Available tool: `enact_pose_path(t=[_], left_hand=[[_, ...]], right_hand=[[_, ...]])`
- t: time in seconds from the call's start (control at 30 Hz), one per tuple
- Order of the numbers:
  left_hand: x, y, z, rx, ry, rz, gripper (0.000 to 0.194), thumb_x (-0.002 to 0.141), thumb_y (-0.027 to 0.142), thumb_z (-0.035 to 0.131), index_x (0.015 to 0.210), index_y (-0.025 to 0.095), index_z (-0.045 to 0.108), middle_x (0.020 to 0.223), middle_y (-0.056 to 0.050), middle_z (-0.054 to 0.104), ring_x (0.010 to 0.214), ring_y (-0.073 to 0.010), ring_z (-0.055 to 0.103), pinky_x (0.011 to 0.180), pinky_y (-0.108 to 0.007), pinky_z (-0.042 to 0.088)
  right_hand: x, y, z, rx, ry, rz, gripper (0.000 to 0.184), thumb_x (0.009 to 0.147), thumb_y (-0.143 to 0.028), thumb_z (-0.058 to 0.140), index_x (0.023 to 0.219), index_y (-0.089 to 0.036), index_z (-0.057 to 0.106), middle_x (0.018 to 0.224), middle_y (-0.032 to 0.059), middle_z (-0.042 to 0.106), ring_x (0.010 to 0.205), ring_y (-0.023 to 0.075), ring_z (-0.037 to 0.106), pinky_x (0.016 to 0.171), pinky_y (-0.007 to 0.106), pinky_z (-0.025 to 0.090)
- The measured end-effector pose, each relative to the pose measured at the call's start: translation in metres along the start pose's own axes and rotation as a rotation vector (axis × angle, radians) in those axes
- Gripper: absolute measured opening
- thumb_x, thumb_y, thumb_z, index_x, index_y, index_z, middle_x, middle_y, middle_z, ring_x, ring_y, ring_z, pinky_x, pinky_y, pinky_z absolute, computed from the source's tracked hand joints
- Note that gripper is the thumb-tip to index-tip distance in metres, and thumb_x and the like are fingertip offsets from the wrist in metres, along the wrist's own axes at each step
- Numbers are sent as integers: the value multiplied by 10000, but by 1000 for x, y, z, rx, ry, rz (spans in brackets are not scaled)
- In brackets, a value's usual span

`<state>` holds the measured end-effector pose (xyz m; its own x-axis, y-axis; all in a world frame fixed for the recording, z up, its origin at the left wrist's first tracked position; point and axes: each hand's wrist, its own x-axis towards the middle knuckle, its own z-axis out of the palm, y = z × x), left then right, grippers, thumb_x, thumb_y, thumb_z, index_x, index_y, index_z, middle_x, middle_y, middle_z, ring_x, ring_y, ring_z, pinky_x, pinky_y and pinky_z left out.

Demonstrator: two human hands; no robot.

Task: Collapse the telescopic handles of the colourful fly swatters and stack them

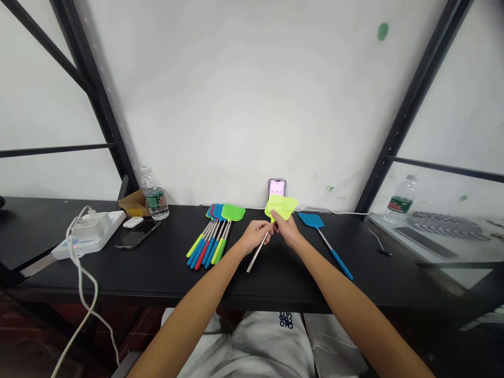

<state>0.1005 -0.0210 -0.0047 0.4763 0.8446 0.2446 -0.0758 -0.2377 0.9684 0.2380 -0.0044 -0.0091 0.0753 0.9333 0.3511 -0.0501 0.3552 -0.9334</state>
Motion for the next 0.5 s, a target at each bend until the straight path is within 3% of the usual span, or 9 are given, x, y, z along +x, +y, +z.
enact_pose_path(t=[0.2, 0.5], left_hand=[[-1, 2, 1, -79, -29, -30, 302, 809, 404, 558, 643, 155, 514, 447, 53, 467, 382, -49, 395, 426, -193, 275], [0, -2, 2, 128, 31, 16, 339, 809, 430, 558, 606, 164, 506, 401, 59, 451, 350, -50, 371, 393, -187, 258]], right_hand=[[1, -2, -1, -3, 58, -13, 379, 781, -543, 630, 703, -183, 545, 490, -28, 503, 417, 105, 449, 389, 227, 325], [10, 10, -3, -58, 186, -4, 352, 810, -513, 592, 676, -194, 524, 493, -8, 510, 414, 117, 452, 381, 242, 335]])
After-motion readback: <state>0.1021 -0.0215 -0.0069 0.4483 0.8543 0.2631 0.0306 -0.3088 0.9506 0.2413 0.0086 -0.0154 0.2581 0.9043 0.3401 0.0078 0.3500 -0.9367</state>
